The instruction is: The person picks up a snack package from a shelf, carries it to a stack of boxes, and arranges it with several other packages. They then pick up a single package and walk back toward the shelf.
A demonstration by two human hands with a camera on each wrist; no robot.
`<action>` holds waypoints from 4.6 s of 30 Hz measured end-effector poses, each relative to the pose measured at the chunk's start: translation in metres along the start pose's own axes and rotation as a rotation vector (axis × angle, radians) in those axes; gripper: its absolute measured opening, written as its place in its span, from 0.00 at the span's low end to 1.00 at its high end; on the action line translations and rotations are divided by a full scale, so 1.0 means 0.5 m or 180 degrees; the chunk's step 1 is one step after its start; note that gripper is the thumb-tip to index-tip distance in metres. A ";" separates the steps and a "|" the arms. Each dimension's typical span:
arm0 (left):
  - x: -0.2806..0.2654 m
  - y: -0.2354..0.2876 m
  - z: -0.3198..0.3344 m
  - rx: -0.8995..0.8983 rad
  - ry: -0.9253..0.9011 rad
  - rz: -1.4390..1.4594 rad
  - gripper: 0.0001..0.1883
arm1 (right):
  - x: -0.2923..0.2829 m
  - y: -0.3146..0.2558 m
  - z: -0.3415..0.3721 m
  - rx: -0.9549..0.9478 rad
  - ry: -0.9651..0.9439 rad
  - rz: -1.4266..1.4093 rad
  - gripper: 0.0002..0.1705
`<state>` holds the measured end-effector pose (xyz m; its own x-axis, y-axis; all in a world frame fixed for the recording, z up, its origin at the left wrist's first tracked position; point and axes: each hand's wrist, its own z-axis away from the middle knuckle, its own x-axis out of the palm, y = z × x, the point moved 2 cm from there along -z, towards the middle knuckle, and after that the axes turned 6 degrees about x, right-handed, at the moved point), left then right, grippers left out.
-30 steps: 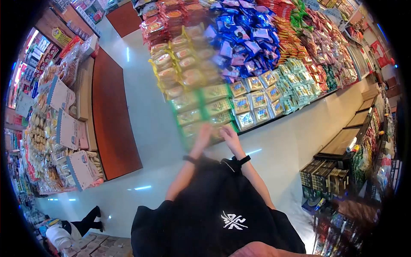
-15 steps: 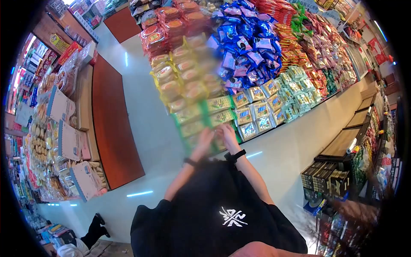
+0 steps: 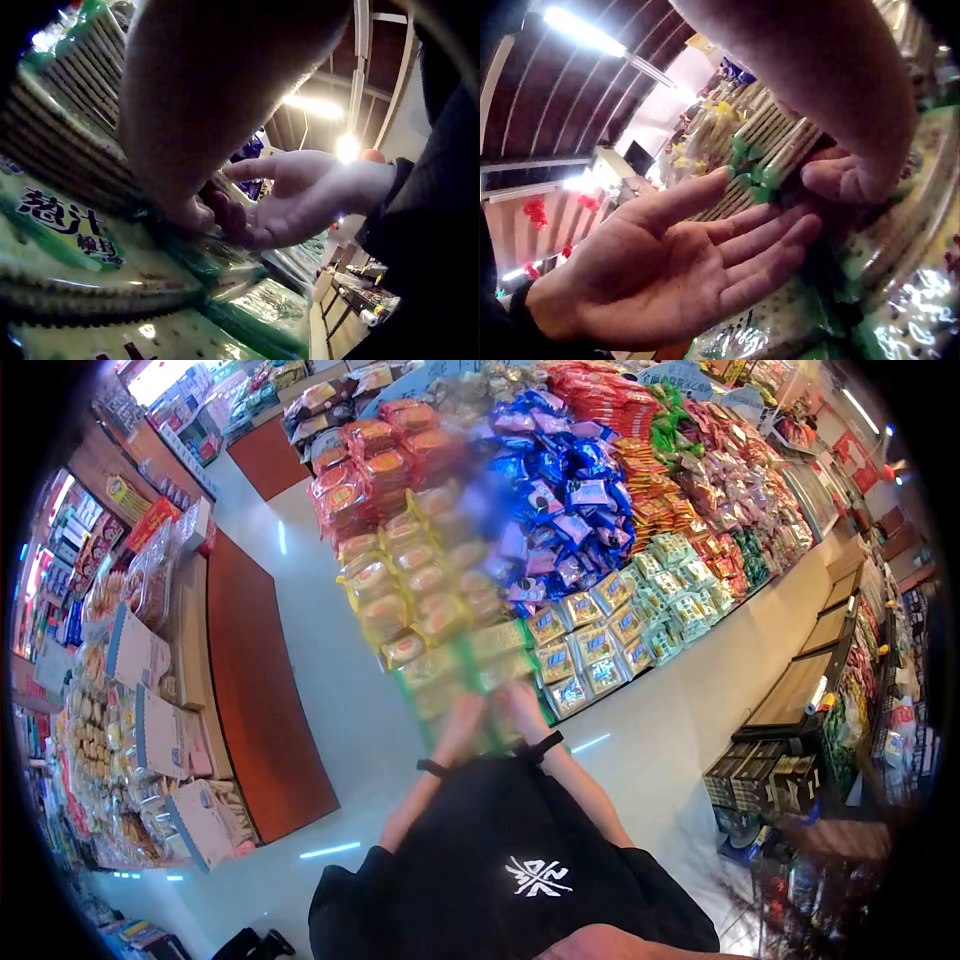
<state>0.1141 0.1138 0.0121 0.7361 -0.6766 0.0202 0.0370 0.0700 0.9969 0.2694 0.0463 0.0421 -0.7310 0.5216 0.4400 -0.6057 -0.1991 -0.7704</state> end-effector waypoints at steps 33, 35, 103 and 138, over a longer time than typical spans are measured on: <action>0.010 0.142 0.006 -0.0485 0.0162 0.0235 0.15 | 0.040 -0.016 0.005 0.0556 0.0440 -0.0665 0.14; 0.008 0.118 0.004 -0.0160 0.0225 0.0264 0.14 | 0.048 -0.025 0.014 0.0409 0.0446 -0.0585 0.13; 0.942 0.026 0.809 -0.1459 -0.4459 -0.1034 0.30 | -0.535 0.555 1.292 -0.1388 0.3836 -0.1890 0.41; 1.584 -0.142 1.719 0.0025 -0.7641 -0.0602 0.34 | -0.657 0.868 2.108 -0.1449 0.7399 -0.1899 0.28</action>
<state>0.1135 -1.0572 0.0230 -0.9997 0.0094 -0.0219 -0.0224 -0.0641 0.9977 -0.0846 -1.0860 0.0495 0.9668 0.1676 -0.1929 -0.2241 0.1927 -0.9553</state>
